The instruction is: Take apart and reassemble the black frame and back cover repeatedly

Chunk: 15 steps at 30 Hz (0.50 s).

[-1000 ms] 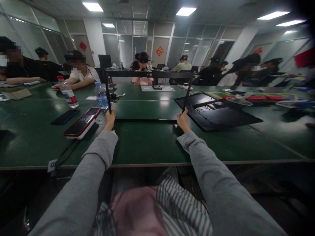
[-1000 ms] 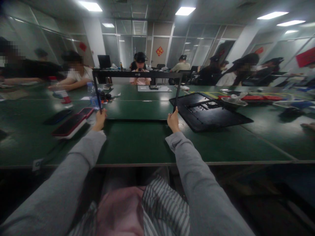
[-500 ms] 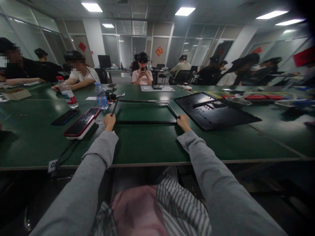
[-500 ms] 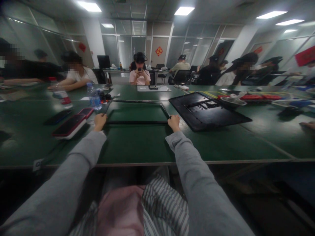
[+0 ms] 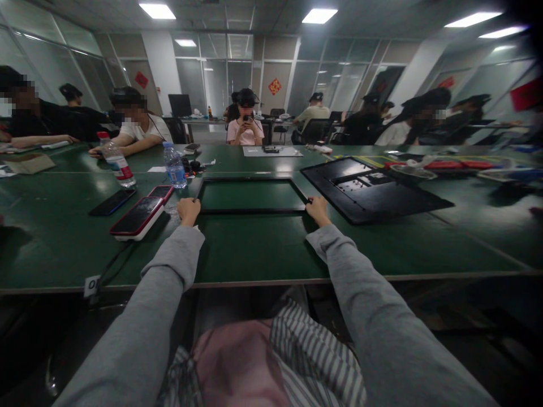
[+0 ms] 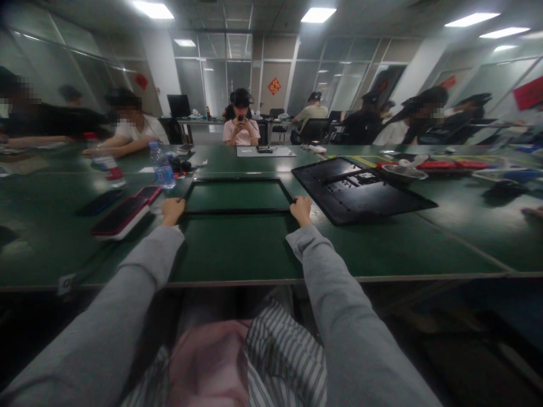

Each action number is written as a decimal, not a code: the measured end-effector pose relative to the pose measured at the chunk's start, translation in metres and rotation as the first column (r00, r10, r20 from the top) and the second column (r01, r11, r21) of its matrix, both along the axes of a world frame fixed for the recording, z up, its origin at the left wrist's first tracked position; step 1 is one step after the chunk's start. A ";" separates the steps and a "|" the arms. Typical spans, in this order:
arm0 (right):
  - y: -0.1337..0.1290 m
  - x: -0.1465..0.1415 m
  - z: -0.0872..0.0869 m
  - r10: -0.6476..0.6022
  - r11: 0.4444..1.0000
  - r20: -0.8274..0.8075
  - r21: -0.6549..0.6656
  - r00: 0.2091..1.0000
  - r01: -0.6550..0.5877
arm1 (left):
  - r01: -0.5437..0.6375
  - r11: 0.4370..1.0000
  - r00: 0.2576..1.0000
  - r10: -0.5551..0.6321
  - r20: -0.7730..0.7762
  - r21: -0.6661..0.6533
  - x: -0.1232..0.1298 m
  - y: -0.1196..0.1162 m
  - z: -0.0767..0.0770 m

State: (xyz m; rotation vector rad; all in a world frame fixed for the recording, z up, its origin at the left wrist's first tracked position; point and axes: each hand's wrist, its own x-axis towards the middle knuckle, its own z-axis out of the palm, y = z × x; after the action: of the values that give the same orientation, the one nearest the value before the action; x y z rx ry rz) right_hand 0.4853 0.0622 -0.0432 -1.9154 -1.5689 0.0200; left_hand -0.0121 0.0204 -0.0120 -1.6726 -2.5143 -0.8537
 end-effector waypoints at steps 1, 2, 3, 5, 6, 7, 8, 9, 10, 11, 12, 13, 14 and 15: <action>0.000 0.000 0.000 -0.002 1.000 0.001 0.002 1.000 0.002 | 0.000 1.000 1.000 0.000 -0.002 -0.002 0.000 0.001 0.000; 0.000 0.000 0.000 -0.004 1.000 -0.001 0.006 1.000 0.004 | 0.000 1.000 1.000 0.000 -0.004 -0.005 0.000 0.001 0.000; 0.000 0.001 0.000 -0.005 1.000 -0.005 0.008 1.000 0.005 | 0.001 1.000 1.000 -0.001 -0.004 -0.010 -0.001 0.002 -0.001; 0.000 0.000 0.001 -0.002 1.000 -0.009 0.004 1.000 0.002 | 0.000 1.000 1.000 0.000 -0.005 -0.022 -0.001 0.002 -0.001; 0.000 0.000 0.002 -0.002 1.000 -0.010 0.002 1.000 0.002 | -0.002 1.000 1.000 0.002 -0.005 -0.026 -0.002 0.003 -0.001; -0.001 -0.001 0.003 -0.003 1.000 -0.012 0.002 1.000 0.003 | -0.004 1.000 1.000 0.003 -0.005 -0.029 -0.002 0.003 -0.001; -0.002 -0.002 0.004 -0.005 1.000 -0.016 0.004 1.000 0.006 | -0.004 1.000 1.000 0.004 -0.004 -0.030 -0.002 0.003 -0.002; -0.002 -0.003 0.005 -0.007 1.000 -0.022 0.006 1.000 0.007 | -0.005 1.000 1.000 0.005 -0.002 -0.031 -0.002 0.003 -0.001; -0.003 -0.004 0.006 -0.007 1.000 -0.029 0.008 1.000 0.007 | -0.003 1.000 1.000 0.003 0.000 -0.031 -0.002 0.002 -0.001; -0.004 -0.005 0.007 -0.005 1.000 -0.035 0.010 0.999 0.005 | -0.001 1.000 1.000 0.001 -0.001 -0.031 -0.002 0.002 -0.001; -0.004 -0.005 0.007 0.001 1.000 -0.040 0.013 0.999 0.000 | 0.003 0.999 1.000 -0.003 -0.004 -0.033 -0.001 0.001 0.000; -0.004 -0.005 0.008 0.007 1.000 -0.043 0.017 0.999 -0.006 | 0.006 0.999 1.000 -0.006 -0.009 -0.034 -0.001 0.000 0.000; -0.004 -0.005 0.008 0.014 1.000 -0.045 0.025 0.999 -0.013 | 0.007 0.999 1.000 -0.007 -0.016 -0.037 0.000 -0.002 0.002; -0.003 -0.005 0.007 0.021 0.999 -0.048 0.035 0.999 -0.019 | 0.006 0.999 1.000 -0.007 -0.023 -0.041 0.001 -0.004 0.003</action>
State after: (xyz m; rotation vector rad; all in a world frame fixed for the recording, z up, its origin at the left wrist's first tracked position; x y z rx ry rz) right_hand 0.4802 0.0593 -0.0361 -1.8594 -1.5465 0.0472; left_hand -0.0108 0.0168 -0.0090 -1.6928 -2.5299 -0.7832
